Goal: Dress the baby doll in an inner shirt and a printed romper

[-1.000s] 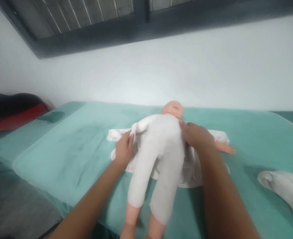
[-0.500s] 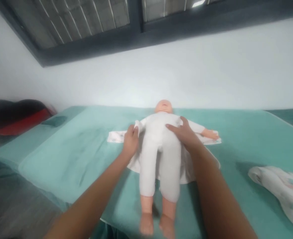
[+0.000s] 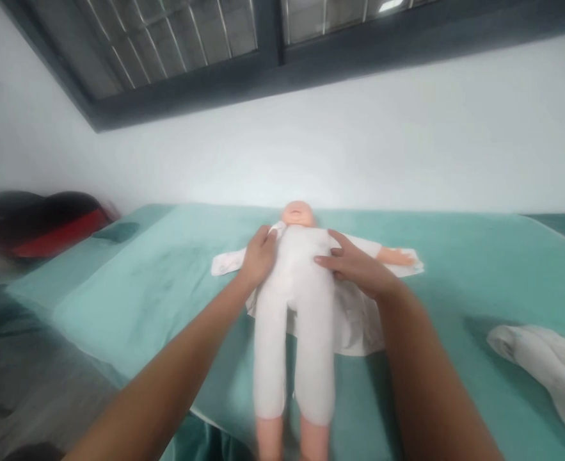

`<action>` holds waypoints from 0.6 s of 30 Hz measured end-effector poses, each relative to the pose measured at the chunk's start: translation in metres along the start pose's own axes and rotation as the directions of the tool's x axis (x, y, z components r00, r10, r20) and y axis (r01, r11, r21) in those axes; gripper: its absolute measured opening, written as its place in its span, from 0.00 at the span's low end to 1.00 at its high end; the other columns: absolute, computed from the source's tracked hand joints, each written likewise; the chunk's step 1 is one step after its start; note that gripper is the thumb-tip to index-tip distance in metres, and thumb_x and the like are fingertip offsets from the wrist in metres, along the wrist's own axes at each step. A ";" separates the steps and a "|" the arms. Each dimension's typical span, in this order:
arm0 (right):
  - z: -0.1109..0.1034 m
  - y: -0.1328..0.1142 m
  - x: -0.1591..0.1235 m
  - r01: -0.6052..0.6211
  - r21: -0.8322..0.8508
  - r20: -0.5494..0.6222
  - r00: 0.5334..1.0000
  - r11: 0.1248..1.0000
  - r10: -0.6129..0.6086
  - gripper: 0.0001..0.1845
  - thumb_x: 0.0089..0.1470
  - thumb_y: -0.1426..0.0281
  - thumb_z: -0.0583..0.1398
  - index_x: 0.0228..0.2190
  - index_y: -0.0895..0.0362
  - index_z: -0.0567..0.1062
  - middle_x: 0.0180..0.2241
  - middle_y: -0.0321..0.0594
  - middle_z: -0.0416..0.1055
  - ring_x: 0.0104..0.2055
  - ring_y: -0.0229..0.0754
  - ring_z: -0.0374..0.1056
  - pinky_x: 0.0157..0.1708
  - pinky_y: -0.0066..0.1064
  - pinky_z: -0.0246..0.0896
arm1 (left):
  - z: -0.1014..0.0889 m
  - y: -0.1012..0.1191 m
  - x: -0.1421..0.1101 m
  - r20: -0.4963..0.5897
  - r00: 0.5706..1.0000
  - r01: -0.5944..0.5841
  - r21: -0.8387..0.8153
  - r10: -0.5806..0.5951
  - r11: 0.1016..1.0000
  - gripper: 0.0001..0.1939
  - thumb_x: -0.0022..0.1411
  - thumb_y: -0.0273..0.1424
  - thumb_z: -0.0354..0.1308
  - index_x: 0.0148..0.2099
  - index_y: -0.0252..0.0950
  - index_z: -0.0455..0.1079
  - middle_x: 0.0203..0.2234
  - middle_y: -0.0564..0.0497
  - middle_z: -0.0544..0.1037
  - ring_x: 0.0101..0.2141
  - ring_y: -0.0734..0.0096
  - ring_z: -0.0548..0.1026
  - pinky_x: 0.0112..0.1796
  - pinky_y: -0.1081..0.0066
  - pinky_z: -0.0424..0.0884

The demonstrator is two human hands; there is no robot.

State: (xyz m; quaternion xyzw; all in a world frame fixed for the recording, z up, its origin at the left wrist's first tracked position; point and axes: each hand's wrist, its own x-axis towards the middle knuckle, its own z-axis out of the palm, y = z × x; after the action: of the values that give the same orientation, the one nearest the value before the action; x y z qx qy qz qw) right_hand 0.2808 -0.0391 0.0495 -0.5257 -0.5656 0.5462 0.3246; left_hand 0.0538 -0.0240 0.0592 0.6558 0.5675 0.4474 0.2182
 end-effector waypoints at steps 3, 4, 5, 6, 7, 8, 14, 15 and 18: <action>0.000 0.004 0.001 0.021 0.019 0.100 0.995 1.000 -0.023 0.55 0.50 0.53 0.68 0.69 0.43 0.44 0.64 0.48 0.60 0.60 0.55 0.66 0.55 0.45 0.69 | -0.006 0.006 -0.002 0.037 0.999 -0.011 0.041 0.010 0.999 0.14 0.72 0.36 0.42 0.32 0.39 0.58 0.28 0.55 0.70 0.32 0.71 0.68 0.35 0.72 0.61; 0.001 0.004 0.002 0.030 0.045 0.139 0.990 0.999 -0.036 0.55 0.50 0.54 0.68 0.68 0.43 0.44 0.63 0.47 0.62 0.59 0.55 0.67 0.54 0.45 0.70 | -0.007 0.009 -0.003 0.048 0.999 -0.025 0.061 0.022 0.998 0.14 0.72 0.36 0.42 0.32 0.39 0.58 0.28 0.55 0.70 0.32 0.70 0.69 0.35 0.71 0.62; 0.003 0.005 0.003 0.036 0.073 0.171 0.984 0.997 -0.048 0.54 0.51 0.54 0.68 0.68 0.43 0.44 0.63 0.47 0.62 0.58 0.55 0.68 0.54 0.44 0.70 | -0.008 0.013 -0.004 0.058 0.998 -0.039 0.085 0.034 0.996 0.14 0.72 0.36 0.42 0.33 0.39 0.59 0.29 0.54 0.71 0.32 0.70 0.69 0.35 0.71 0.62; 0.005 0.006 0.004 0.038 0.097 0.191 0.980 0.995 -0.056 0.54 0.51 0.55 0.68 0.68 0.43 0.43 0.64 0.46 0.62 0.58 0.54 0.68 0.53 0.44 0.71 | -0.008 0.017 -0.004 0.070 0.997 -0.052 0.115 0.044 0.992 0.14 0.72 0.36 0.42 0.33 0.39 0.60 0.29 0.54 0.72 0.32 0.69 0.70 0.35 0.71 0.62; 0.008 0.006 0.005 0.037 0.115 0.194 0.979 0.993 -0.059 0.54 0.51 0.55 0.68 0.68 0.43 0.43 0.64 0.46 0.61 0.58 0.54 0.68 0.53 0.44 0.72 | -0.007 0.021 -0.005 0.084 0.995 -0.066 0.148 0.054 0.987 0.14 0.72 0.36 0.42 0.34 0.39 0.62 0.29 0.53 0.73 0.32 0.68 0.70 0.35 0.70 0.63; 0.010 0.007 0.007 0.031 0.127 0.184 0.981 0.991 -0.055 0.55 0.51 0.55 0.68 0.68 0.44 0.43 0.65 0.47 0.59 0.58 0.54 0.68 0.52 0.44 0.72 | -0.006 0.025 -0.005 0.102 0.993 -0.082 0.182 0.064 0.980 0.13 0.72 0.35 0.43 0.35 0.39 0.63 0.30 0.52 0.74 0.33 0.67 0.71 0.35 0.69 0.63; 0.025 0.007 0.006 0.006 0.257 0.109 0.993 0.966 -0.036 0.57 0.51 0.56 0.68 0.69 0.47 0.39 0.66 0.49 0.57 0.57 0.52 0.69 0.50 0.41 0.73 | -0.007 0.047 -0.018 0.190 0.977 -0.153 0.326 0.094 0.933 0.09 0.66 0.26 0.49 0.36 0.38 0.70 0.34 0.46 0.80 0.36 0.61 0.75 0.38 0.66 0.67; 0.027 0.006 0.005 0.014 0.255 0.097 0.994 0.967 -0.040 0.57 0.51 0.55 0.67 0.69 0.47 0.39 0.66 0.49 0.57 0.57 0.51 0.69 0.50 0.41 0.73 | -0.011 0.053 -0.024 0.199 0.977 -0.137 0.307 0.078 0.942 0.09 0.65 0.24 0.50 0.35 0.38 0.71 0.34 0.46 0.80 0.36 0.61 0.76 0.38 0.65 0.67; 0.028 0.008 0.005 0.052 0.180 0.052 0.997 0.982 -0.062 0.54 0.52 0.53 0.66 0.68 0.47 0.42 0.67 0.48 0.56 0.60 0.51 0.66 0.53 0.42 0.70 | -0.027 0.071 -0.045 0.254 0.967 -0.065 0.157 0.024 0.986 0.10 0.64 0.25 0.51 0.32 0.38 0.71 0.31 0.50 0.80 0.32 0.65 0.77 0.35 0.67 0.69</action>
State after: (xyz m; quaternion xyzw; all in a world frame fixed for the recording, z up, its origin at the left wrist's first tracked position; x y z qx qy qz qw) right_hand 0.2547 -0.0429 0.0357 -0.4623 -0.5384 0.5998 0.3696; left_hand 0.0725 -0.0912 0.1137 0.7356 0.5551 0.3173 0.2237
